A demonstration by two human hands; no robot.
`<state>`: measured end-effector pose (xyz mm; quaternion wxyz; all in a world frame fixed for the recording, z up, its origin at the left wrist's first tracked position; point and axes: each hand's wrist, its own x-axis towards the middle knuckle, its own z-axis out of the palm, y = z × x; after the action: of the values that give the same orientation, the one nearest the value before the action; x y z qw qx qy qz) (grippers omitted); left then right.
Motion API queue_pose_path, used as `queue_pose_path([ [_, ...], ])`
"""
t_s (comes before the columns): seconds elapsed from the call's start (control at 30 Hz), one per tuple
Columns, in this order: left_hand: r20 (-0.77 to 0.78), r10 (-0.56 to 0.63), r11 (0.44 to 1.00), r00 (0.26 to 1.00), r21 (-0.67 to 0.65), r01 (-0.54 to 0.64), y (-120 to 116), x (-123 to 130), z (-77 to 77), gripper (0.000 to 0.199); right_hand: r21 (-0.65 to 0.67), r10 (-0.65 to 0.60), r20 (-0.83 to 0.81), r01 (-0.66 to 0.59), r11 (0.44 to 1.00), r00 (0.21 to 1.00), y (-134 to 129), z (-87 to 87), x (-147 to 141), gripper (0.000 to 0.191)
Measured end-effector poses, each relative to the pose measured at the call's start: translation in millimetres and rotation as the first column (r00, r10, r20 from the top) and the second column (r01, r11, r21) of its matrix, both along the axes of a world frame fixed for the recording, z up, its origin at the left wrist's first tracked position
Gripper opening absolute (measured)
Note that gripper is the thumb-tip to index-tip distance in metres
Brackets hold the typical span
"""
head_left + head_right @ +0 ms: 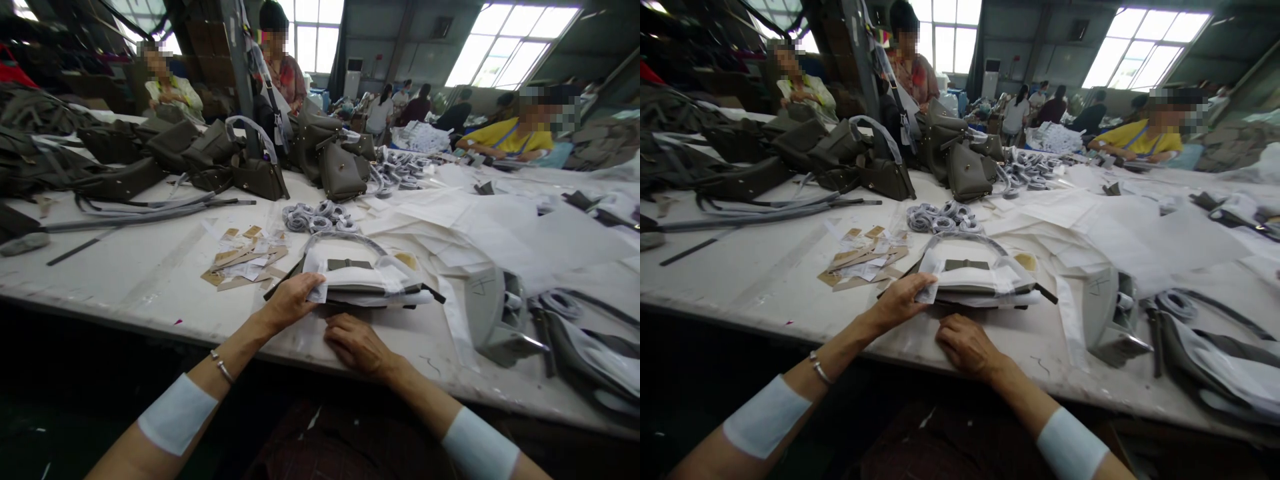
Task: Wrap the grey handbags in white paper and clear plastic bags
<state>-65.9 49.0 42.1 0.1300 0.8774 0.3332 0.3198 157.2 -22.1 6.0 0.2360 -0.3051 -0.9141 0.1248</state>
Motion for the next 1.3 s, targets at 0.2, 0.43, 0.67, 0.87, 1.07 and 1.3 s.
queue_pose_path([
  [0.2,0.008,-0.017,0.999,1.0,0.05,0.017,-2,-1,-6.5,0.051,-0.03,-0.094,0.136,0.098,0.995,0.986,-15,10.8,-16,0.058],
  [0.43,-0.002,-0.019,0.997,1.0,0.08,0.019,0,-1,-7.9,0.051,0.069,-0.107,-0.086,0.113,0.991,0.991,-14,-4.3,-53,0.021],
  [0.67,-0.027,-0.01,0.99,1.0,0.143,0.014,-12,-2,-28.5,0.056,0.049,-0.021,-0.247,0.034,0.998,0.969,-16,1.8,-34,0.011],
  [0.87,0.019,0.046,0.969,0.999,0.243,-0.049,-28,3,-49.9,0.055,0.071,0.025,-0.198,-0.011,0.997,0.98,-22,19.1,-19,0.013],
  [1.07,0.044,0.059,0.965,0.997,0.254,-0.068,-31,7,-55.2,0.051,0.246,-0.099,-0.17,0.139,0.959,0.98,-10,36.7,-17,0.015],
  [1.3,0.079,-0.015,0.991,0.997,0.136,0.004,-35,3,-47.7,0.053,-0.017,-0.111,-0.132,0.109,0.994,0.985,-2,36.3,-12,0.013],
])
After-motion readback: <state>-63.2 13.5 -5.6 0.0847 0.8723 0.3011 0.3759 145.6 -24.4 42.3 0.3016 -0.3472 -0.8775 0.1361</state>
